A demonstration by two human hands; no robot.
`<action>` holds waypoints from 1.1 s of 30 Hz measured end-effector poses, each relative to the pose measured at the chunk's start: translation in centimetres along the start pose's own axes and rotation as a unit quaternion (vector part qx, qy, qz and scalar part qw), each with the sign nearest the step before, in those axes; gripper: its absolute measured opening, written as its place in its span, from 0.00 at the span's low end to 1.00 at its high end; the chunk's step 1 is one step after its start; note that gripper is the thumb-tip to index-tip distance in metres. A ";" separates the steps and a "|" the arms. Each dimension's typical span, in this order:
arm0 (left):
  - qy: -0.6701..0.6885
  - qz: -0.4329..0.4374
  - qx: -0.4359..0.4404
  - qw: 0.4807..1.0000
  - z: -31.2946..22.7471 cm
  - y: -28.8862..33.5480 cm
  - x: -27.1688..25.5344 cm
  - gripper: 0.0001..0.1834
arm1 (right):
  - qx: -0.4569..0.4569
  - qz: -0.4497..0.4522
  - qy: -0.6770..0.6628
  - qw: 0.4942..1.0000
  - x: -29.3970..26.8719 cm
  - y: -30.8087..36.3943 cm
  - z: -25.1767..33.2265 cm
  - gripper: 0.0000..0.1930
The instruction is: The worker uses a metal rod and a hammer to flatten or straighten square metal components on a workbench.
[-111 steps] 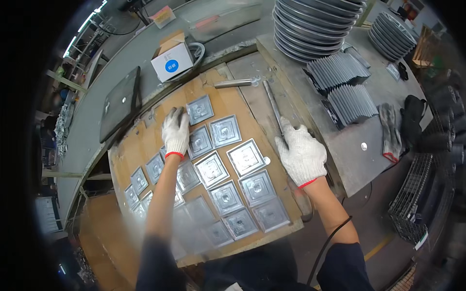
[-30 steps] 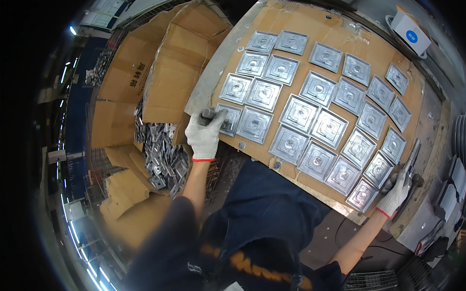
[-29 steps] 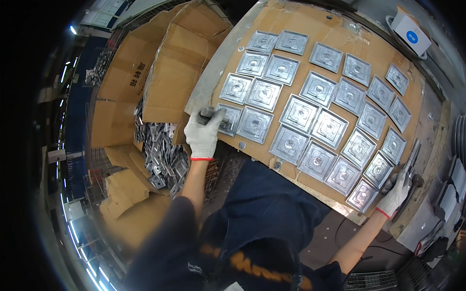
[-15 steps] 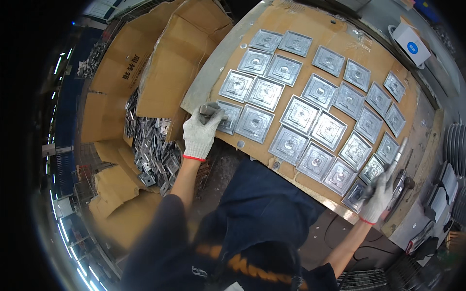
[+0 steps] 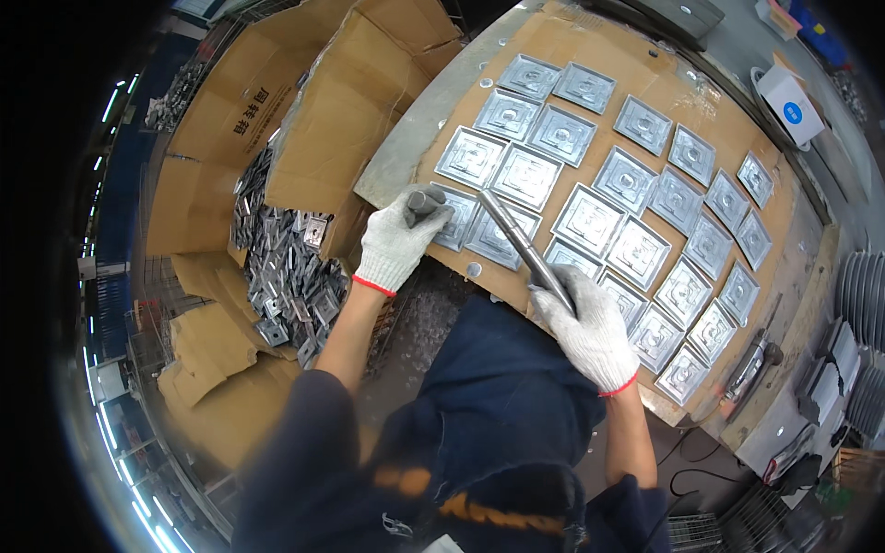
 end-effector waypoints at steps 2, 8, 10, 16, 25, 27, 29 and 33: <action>-0.066 0.016 0.013 0.998 0.2 0.0 -0.1 0.17 | -0.010 0.009 0.023 1.000 0.7 -0.7 0.1 0.23; -0.072 0.006 0.030 0.997 0.6 0.0 -0.3 0.24 | -0.096 -0.012 0.059 0.994 0.3 -0.5 9.2 0.23; -0.094 0.004 0.034 0.995 -0.6 0.2 -0.6 0.23 | -0.221 -0.082 0.091 0.967 0.7 -0.4 10.9 0.23; -0.114 0.011 0.059 0.992 -0.5 0.1 -0.4 0.22 | -0.308 -0.100 0.280 0.904 4.4 -2.3 9.7 0.16; -0.063 -0.017 0.005 0.998 -1.9 1.2 -0.5 0.20 | -0.187 -0.057 0.238 0.951 1.2 -0.3 9.6 0.20; 0.008 -0.053 -0.002 0.999 -1.7 1.4 -0.1 0.20 | -0.191 -0.080 0.203 0.957 0.6 0.6 8.3 0.20; 0.003 -0.055 -0.007 0.998 -1.8 1.5 0.1 0.18 | -0.173 -0.098 0.149 0.969 0.4 1.7 7.3 0.21; -0.020 -0.094 -0.008 0.995 -0.4 1.3 -0.5 0.17 | -0.120 -0.105 0.182 0.970 4.1 1.3 2.0 0.21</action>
Point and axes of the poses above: each hand's wrist, its own y-axis away from the middle knuckle, its own x-axis out of the palm, z = x × y, the point moved 3 cm from there along -y, towards the middle knuckle, and after that the axes turned 1 degree about x, right-handed, at the moved point
